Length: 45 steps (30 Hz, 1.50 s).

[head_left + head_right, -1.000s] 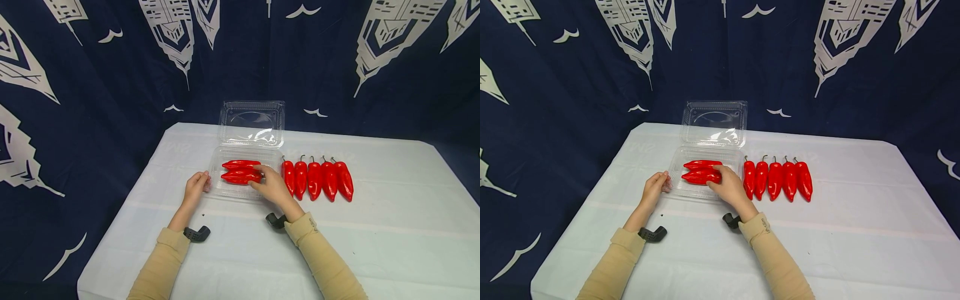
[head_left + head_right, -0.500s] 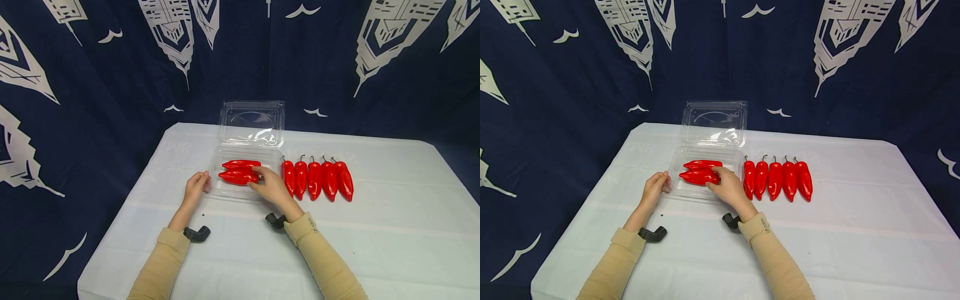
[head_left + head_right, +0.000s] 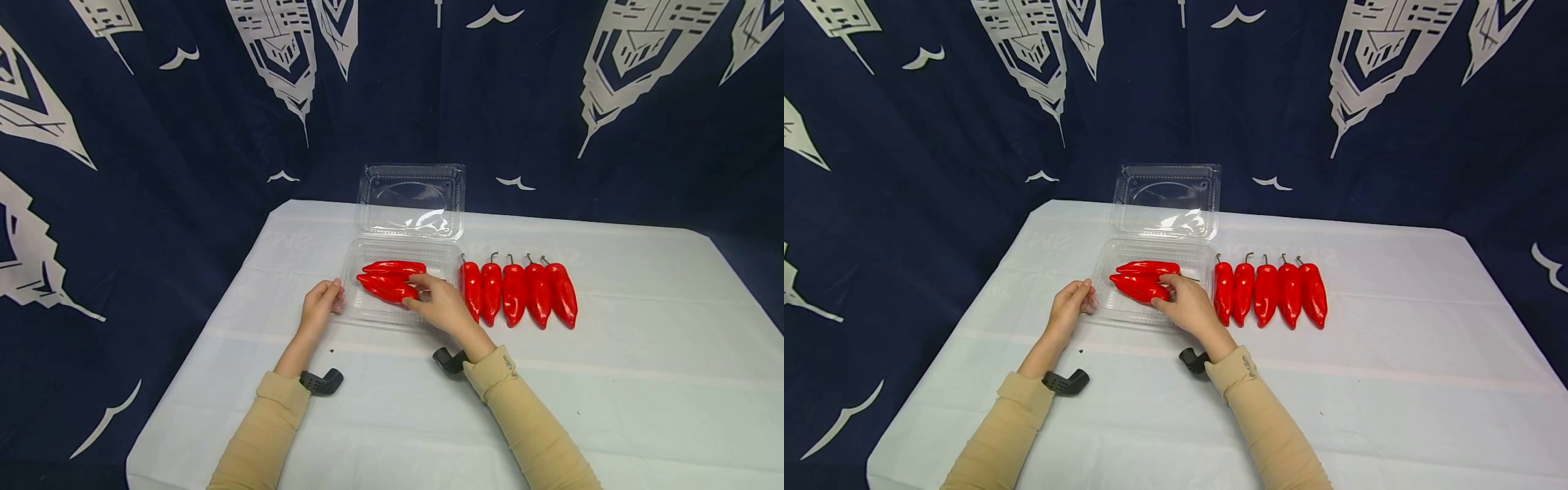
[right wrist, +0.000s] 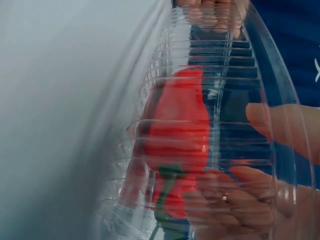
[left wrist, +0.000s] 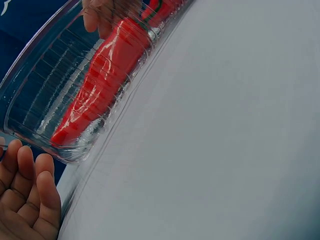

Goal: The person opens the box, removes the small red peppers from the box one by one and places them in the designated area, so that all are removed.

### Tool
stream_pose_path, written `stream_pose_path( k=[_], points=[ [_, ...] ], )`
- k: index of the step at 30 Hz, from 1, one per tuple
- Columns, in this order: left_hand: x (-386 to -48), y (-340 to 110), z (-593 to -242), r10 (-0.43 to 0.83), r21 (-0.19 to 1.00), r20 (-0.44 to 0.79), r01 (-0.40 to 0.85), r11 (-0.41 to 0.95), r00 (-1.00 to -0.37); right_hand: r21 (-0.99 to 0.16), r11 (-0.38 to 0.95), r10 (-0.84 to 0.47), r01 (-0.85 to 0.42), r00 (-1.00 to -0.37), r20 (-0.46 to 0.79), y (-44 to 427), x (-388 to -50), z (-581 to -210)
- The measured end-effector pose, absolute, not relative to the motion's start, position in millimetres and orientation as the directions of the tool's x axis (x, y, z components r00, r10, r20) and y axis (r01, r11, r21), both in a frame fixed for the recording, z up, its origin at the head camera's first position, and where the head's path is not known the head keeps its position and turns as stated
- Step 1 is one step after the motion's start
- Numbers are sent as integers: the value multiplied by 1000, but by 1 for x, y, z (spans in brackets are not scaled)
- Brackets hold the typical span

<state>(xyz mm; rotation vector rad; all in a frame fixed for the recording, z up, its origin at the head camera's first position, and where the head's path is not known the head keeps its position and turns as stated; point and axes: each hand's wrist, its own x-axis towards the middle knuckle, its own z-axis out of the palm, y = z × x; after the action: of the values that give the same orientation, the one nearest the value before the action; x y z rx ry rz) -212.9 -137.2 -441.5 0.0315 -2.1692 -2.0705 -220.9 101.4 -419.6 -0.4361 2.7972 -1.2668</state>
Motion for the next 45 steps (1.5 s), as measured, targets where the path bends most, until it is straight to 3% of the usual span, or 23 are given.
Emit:
stream_pose_path(
  k=[17, 45],
  points=[
    [-212, -138, -440, -114, 996, 78, 72, 55, -990, -704, 663, -279, -253, -957, 81, 98, -219, -418],
    [-213, -137, -442, -118, 996, 76, 69, 61, -990, -713, 687, -194, -138, -981, 3, 92, -221, -422]
  ],
)
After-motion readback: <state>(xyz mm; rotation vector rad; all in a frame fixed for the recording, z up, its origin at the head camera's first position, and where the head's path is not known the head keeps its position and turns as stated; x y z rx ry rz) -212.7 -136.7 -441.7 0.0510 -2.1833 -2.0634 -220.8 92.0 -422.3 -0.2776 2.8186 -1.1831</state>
